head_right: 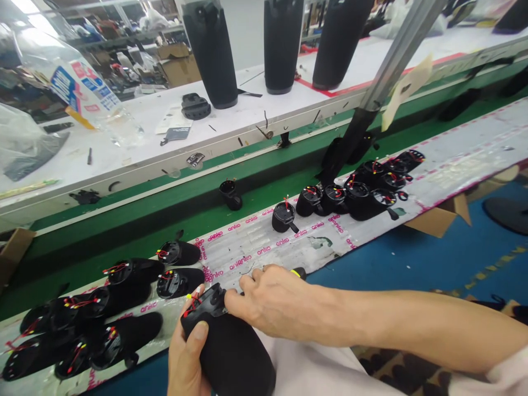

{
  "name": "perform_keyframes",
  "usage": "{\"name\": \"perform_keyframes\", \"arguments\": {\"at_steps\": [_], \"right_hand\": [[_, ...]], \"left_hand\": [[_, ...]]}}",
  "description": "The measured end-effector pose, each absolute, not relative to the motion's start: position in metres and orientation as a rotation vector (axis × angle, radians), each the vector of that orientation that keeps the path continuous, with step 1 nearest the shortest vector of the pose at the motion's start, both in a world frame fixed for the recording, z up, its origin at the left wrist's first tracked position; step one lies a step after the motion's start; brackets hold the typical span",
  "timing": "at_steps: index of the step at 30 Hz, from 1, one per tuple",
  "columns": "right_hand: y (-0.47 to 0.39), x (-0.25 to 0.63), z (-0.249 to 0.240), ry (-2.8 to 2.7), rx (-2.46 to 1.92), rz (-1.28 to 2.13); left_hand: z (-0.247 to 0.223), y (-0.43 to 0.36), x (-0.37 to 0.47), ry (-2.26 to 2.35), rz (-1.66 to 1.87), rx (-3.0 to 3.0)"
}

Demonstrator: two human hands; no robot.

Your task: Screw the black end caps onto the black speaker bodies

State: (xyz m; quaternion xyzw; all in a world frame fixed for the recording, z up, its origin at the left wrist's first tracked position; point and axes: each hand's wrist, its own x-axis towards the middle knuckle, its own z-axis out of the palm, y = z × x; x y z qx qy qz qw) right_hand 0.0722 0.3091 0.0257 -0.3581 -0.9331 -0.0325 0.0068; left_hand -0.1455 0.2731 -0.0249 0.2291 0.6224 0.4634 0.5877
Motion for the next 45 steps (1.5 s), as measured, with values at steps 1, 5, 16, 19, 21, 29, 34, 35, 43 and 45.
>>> {"name": "perform_keyframes", "arguments": {"at_steps": [1,5,16,19,21,29,34,35,43,45], "right_hand": [[0.309,0.072,0.026,-2.924,-1.119,-0.124],[0.308,0.072,0.024,-2.886,-1.117,-0.198],[0.306,0.072,0.016,-2.780,-1.108,-0.286],[0.305,0.071,0.013,-2.753,-1.109,-0.286],[0.304,0.070,0.009,-2.722,-1.114,-0.295],[0.304,0.069,0.000,-2.660,-1.116,-0.325],[0.304,0.070,0.000,-2.642,-1.108,-0.325],[0.305,0.070,0.001,-2.642,-1.105,-0.319],[0.306,0.071,0.002,-2.669,-1.096,-0.306],[0.305,0.071,0.001,-2.655,-1.101,-0.312]], "left_hand": [[-0.026,0.273,-0.146,1.459,1.074,0.538],[-0.026,0.273,-0.146,1.434,1.051,0.524],[-0.026,0.273,-0.145,1.417,1.063,0.517],[-0.026,0.273,-0.145,1.422,1.060,0.513],[-0.025,0.273,-0.145,1.430,1.069,0.505],[-0.027,0.274,-0.145,1.436,1.072,0.494],[-0.025,0.274,-0.144,1.419,1.057,0.480],[-0.025,0.274,-0.144,1.416,1.056,0.483],[-0.022,0.274,-0.142,1.430,1.079,0.496],[-0.022,0.274,-0.142,1.429,1.078,0.503]]}}
